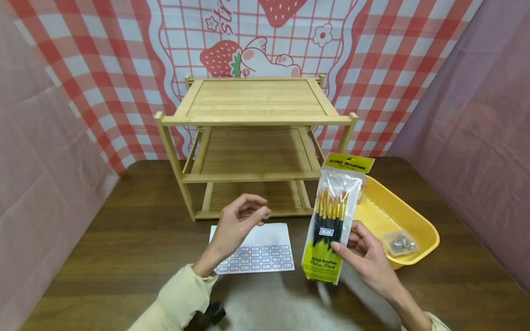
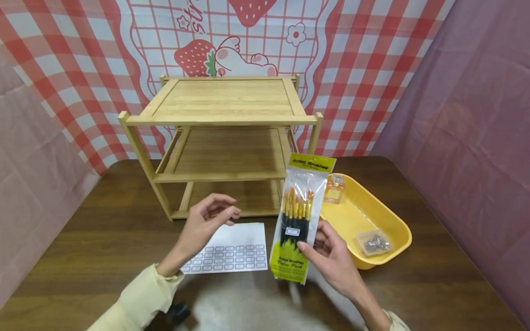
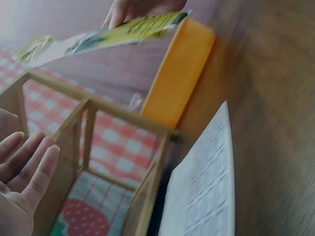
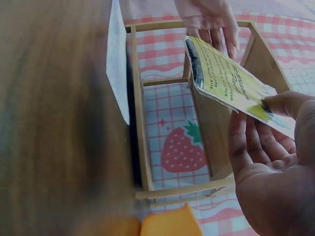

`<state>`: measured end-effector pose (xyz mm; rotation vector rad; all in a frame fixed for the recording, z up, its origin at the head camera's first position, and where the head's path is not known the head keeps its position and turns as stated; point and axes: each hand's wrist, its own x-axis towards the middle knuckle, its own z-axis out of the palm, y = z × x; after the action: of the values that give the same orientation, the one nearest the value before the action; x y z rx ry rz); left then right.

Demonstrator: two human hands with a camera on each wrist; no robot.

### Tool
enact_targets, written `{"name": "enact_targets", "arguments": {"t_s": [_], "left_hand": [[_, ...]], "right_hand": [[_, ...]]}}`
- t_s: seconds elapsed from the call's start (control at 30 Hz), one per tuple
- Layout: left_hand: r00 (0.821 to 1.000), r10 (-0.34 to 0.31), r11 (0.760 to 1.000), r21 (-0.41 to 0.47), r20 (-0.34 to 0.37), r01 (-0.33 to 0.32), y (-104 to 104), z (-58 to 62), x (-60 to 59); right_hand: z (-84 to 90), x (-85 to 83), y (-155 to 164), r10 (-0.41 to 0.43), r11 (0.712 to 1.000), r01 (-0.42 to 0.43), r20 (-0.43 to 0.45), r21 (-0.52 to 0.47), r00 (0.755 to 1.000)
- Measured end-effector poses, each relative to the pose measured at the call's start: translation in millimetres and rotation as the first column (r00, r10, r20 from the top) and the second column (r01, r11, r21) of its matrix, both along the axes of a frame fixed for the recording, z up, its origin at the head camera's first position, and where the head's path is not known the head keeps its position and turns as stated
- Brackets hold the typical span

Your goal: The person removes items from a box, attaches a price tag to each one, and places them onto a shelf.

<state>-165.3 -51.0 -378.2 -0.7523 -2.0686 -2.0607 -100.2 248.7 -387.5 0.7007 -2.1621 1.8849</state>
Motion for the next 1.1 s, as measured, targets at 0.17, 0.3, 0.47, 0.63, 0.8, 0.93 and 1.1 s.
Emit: {"name": "enact_targets", "arguments": {"t_s": [0.17,0.3,0.47,0.63,0.8,0.93,1.1], "left_hand": [[0.997,0.062,0.997,0.043,-0.047,-0.06,-23,9.9,-4.2],[0.987,0.13,0.99,0.064,-0.098,-0.124,-39,16.2,-7.1],[0.972,0.21,0.974,0.113,-0.108,-0.198,-57,20.9,-8.9],[0.957,0.254,0.959,0.166,-0.141,-0.23,-73,23.5,-12.0],[0.942,0.298,0.948,0.168,-0.158,-0.271,-86,26.6,-14.1],[0.933,0.326,0.937,0.186,-0.155,-0.296,-95,29.1,-16.4],[0.918,0.364,0.917,0.233,-0.159,-0.323,-106,30.6,-20.0]], "right_hand": [[9.4,-2.2,1,-0.023,1.0,0.023,0.001,-0.002,1.0],[16.8,-4.8,1,-0.029,0.999,0.029,-0.01,-0.018,1.0],[24.7,-9.0,0,-0.02,0.999,0.018,-0.046,-0.048,0.999],[32.2,-14.4,-1,-0.012,0.997,0.004,-0.097,-0.083,0.995],[41.6,-20.3,-3,-0.013,0.995,0.001,-0.13,-0.097,0.991],[49.8,-25.2,-6,-0.014,0.995,-0.001,-0.144,-0.104,0.989],[59.5,-30.4,-10,-0.021,0.993,0.003,-0.157,-0.116,0.987]]}}
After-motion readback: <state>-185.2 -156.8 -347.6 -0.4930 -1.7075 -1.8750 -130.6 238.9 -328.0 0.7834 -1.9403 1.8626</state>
